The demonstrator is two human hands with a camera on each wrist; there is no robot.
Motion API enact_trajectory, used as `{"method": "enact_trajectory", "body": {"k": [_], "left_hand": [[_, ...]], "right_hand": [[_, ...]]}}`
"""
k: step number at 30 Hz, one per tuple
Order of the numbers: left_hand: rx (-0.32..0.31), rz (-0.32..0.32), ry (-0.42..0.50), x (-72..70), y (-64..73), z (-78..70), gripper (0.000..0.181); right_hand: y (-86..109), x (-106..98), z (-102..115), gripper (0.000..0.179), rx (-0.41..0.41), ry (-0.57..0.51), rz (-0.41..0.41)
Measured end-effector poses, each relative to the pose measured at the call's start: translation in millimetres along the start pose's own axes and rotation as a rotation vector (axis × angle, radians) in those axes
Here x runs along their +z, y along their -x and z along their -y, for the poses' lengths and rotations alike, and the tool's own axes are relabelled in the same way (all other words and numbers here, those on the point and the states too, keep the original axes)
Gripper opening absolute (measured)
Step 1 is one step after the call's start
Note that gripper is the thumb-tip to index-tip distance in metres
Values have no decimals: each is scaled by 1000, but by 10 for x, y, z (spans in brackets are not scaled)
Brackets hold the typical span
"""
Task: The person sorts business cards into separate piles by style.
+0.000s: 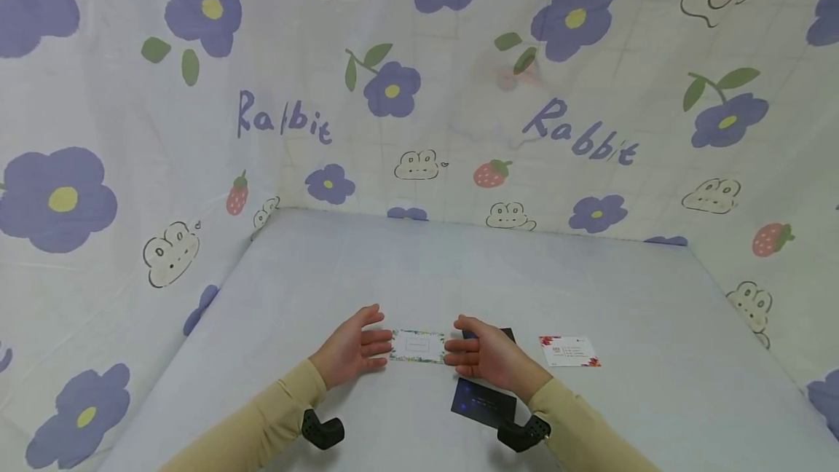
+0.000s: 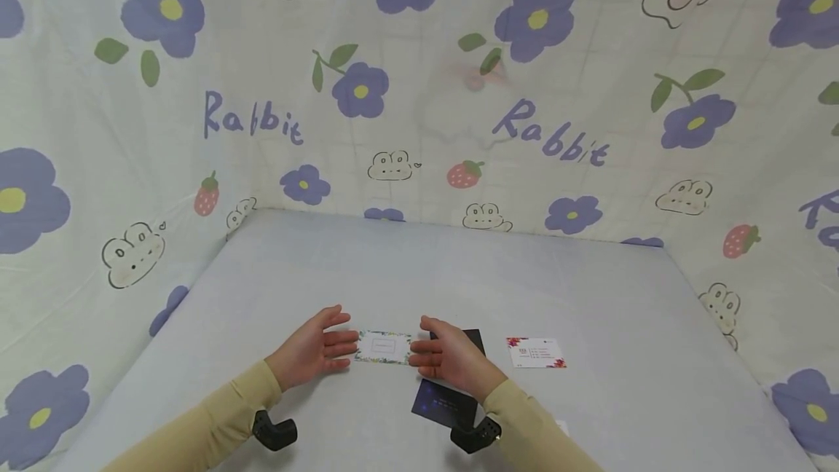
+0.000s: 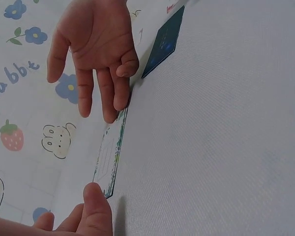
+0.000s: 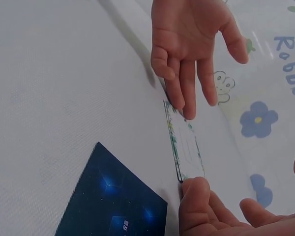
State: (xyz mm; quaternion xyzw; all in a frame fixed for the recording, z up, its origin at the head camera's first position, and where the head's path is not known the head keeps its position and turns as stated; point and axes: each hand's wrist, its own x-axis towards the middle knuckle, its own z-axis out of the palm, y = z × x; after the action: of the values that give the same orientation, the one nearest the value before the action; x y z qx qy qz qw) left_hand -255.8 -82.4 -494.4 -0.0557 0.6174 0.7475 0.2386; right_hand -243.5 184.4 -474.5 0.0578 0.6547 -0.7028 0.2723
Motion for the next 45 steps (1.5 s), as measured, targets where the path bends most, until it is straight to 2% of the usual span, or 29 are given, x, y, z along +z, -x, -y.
{"method": "enact_trajectory", "body": {"k": [6, 12, 20, 26, 31, 34, 40, 45], "left_hand": [[2, -11, -12, -17, 7, -22, 72], [41, -46, -59, -90, 56, -108, 68], [76, -32, -103, -244, 168, -207, 66], [85, -16, -90, -248, 164, -237, 65], [77, -4, -82, -191, 126, -257, 64], [78, 9, -91, -128, 88, -261, 64], [72, 72, -128, 128, 7, -248, 65], [63, 89, -147, 302, -34, -225, 63]], "right_hand": [[9, -19, 7, 71, -6, -7, 9], [129, -190, -6, 67, -70, 29, -27], [514, -625, -55, 67, -73, 49, -144], [846, -993, -90, 63, -46, 30, -200], [1054, -1199, -117, 60, -27, -6, -239], [1124, -1264, -127, 49, -32, -26, -233], [1206, -1343, -121, 31, -40, -54, -232], [1248, -1368, -104, 36, -41, -56, -242]]}}
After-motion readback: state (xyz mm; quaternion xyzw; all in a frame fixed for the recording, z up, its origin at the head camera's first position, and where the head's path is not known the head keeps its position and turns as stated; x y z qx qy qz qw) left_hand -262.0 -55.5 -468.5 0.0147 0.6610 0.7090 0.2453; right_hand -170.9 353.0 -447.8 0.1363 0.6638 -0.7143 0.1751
